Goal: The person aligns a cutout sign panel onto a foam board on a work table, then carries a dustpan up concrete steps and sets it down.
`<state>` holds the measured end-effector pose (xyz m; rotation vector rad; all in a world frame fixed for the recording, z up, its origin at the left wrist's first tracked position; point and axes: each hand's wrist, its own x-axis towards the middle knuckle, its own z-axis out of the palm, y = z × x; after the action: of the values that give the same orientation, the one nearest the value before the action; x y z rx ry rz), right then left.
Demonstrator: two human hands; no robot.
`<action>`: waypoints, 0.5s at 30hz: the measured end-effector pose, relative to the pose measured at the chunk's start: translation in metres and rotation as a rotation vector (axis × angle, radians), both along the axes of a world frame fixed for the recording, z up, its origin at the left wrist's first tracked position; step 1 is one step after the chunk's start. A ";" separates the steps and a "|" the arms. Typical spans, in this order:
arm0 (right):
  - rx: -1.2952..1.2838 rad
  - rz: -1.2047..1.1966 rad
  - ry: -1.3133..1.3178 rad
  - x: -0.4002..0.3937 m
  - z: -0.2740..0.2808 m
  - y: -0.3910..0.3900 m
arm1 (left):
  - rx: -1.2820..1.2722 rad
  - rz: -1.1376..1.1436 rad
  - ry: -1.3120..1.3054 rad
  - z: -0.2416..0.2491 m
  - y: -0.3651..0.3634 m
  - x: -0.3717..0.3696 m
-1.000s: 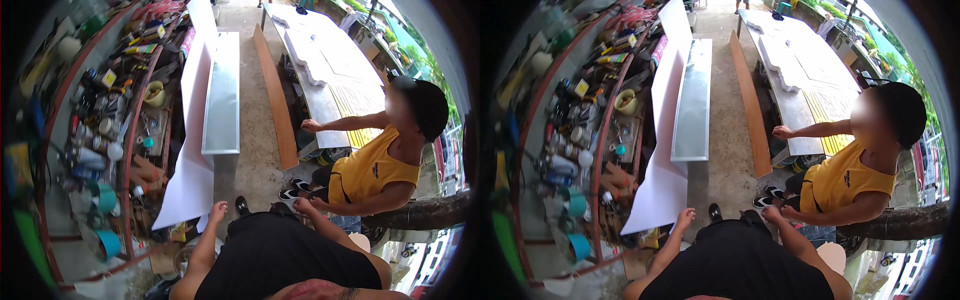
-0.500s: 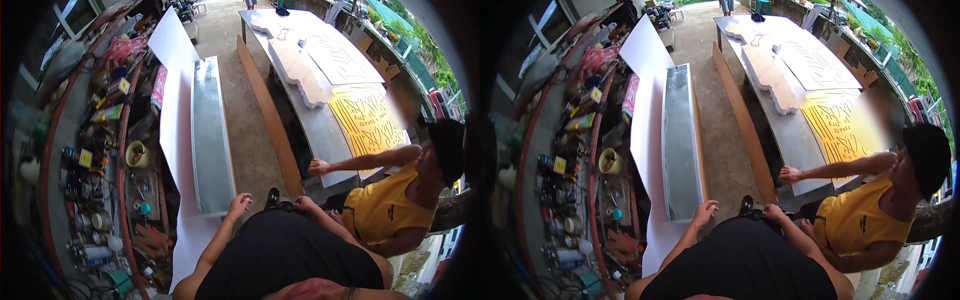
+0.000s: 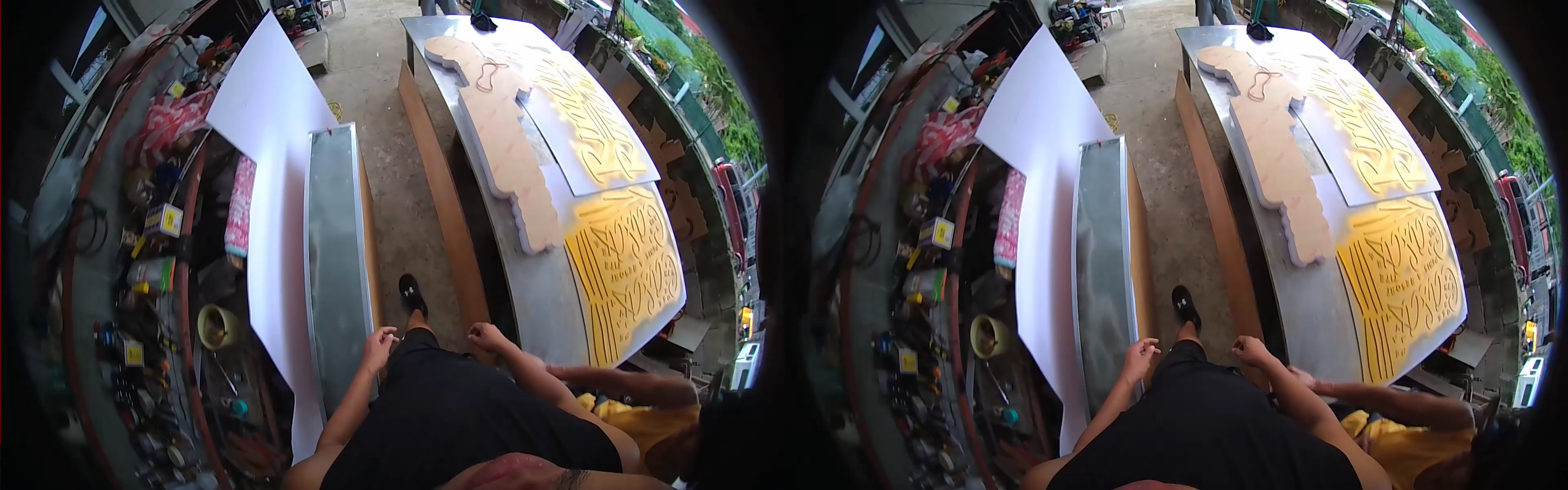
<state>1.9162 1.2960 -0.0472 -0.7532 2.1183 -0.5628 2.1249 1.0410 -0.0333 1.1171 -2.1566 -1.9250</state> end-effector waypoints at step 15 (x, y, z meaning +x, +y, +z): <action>-0.004 -0.264 0.063 -0.246 0.003 -0.209 | -0.151 0.130 0.097 0.073 -0.318 -0.262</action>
<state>1.6704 1.0868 -0.0441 -0.5017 2.2930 -0.6906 1.8627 0.7231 0.0395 1.0853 -2.0833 -1.6946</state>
